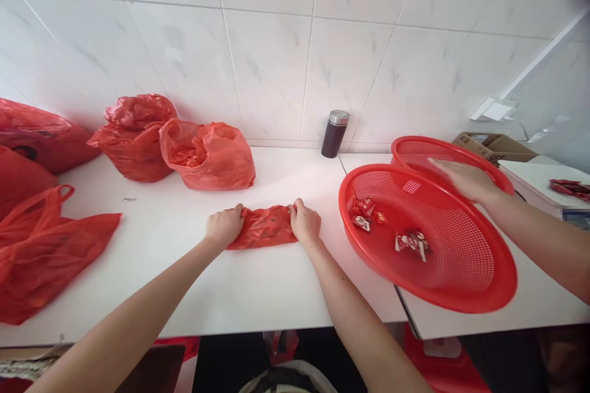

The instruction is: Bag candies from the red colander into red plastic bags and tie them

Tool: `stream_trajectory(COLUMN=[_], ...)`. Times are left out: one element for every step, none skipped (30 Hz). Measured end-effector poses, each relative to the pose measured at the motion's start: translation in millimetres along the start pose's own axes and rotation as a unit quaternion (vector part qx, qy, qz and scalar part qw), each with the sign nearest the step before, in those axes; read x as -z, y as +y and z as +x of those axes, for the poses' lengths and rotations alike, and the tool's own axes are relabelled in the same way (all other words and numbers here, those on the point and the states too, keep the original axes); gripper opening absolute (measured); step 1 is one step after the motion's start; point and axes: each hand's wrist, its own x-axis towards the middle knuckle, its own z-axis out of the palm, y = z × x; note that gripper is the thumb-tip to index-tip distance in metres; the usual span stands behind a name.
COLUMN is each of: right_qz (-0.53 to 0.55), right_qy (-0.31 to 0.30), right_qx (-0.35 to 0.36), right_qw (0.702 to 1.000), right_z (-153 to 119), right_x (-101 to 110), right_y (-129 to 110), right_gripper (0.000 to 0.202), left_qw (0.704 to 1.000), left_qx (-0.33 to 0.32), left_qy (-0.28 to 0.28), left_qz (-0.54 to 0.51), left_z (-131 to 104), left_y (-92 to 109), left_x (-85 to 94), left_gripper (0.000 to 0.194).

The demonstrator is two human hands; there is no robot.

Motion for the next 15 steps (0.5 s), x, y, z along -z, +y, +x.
stream_trajectory(right_qz=[0.012, 0.025, 0.040, 0.056, 0.074, 0.094, 0.115, 0.136, 0.158, 0.181, 0.204, 0.227, 0.249, 0.267, 0.286], right_qy=[0.003, 0.005, 0.008, 0.010, 0.011, 0.012, 0.012, 0.013, 0.013, 0.014, 0.016, 0.019, 0.025, 0.031, 0.040], right_qx=[-0.006, -0.014, -0.024, -0.036, -0.047, -0.058, -0.066, -0.072, -0.076, -0.078, -0.077, -0.074, -0.069, -0.062, -0.053], right_qw=[1.000, 1.000, 0.999, 0.998, 0.996, 0.994, 0.991, 0.988, 0.984, 0.980, 0.976, 0.971, 0.966, 0.961, 0.956], right_z=[0.4, 1.5, 3.2, 5.5, 8.2, 10.9, 13.4, 15.2, 16.0, 15.9, 14.7, 12.7, 10.0, 6.9, 3.8], right_x=[1.2, 2.6, 4.3, 6.0, 7.7, 9.2, 10.6, 12.0, 13.5, 15.3, 17.5, 20.3, 23.7, 27.4, 31.4], right_y=[0.7, 1.8, 3.1, 4.6, 5.9, 7.1, 7.7, 7.9, 7.5, 6.6, 5.2, 3.5, 1.4, -1.1, -3.9], right_gripper=[0.019, 0.019, 0.020, 0.021, 0.022, 0.023, 0.023, 0.024, 0.024, 0.024, 0.024, 0.025, 0.025, 0.026, 0.026], left_qw=[1.000, 0.998, 0.995, 0.990, 0.984, 0.976, 0.967, 0.958, 0.950, 0.941, 0.934, 0.928, 0.922, 0.917, 0.915], left_qx=[0.009, 0.017, 0.023, 0.028, 0.031, 0.033, 0.036, 0.039, 0.043, 0.046, 0.049, 0.050, 0.049, 0.046, 0.041], left_qy=[-0.001, -0.006, -0.013, -0.025, -0.038, -0.052, -0.067, -0.080, -0.092, -0.103, -0.113, -0.122, -0.130, -0.134, -0.131], left_qz=[-0.027, -0.058, -0.094, -0.133, -0.172, -0.209, -0.243, -0.272, -0.297, -0.318, -0.335, -0.349, -0.361, -0.372, -0.379], left_z=[0.8, 1.2, 0.9, -0.6, -3.4, -7.7, -13.4, -20.2, -27.7, -35.5, -42.9, -49.7, -55.4, -59.9, -63.1], left_y=[-2.9, -6.6, -11.0, -15.9, -20.9, -25.7, -29.9, -33.4, -36.0, -37.8, -38.8, -39.3, -39.3, -39.0, -38.1], left_x=[6.4, 14.1, 22.5, 31.0, 39.1, 46.1, 51.8, 55.9, 58.8, 60.7, 62.3, 63.9, 66.1, 69.0, 72.4], left_gripper=[0.026, 0.026, 0.027, 0.029, 0.030, 0.032, 0.034, 0.036, 0.038, 0.040, 0.041, 0.043, 0.044, 0.044, 0.044])
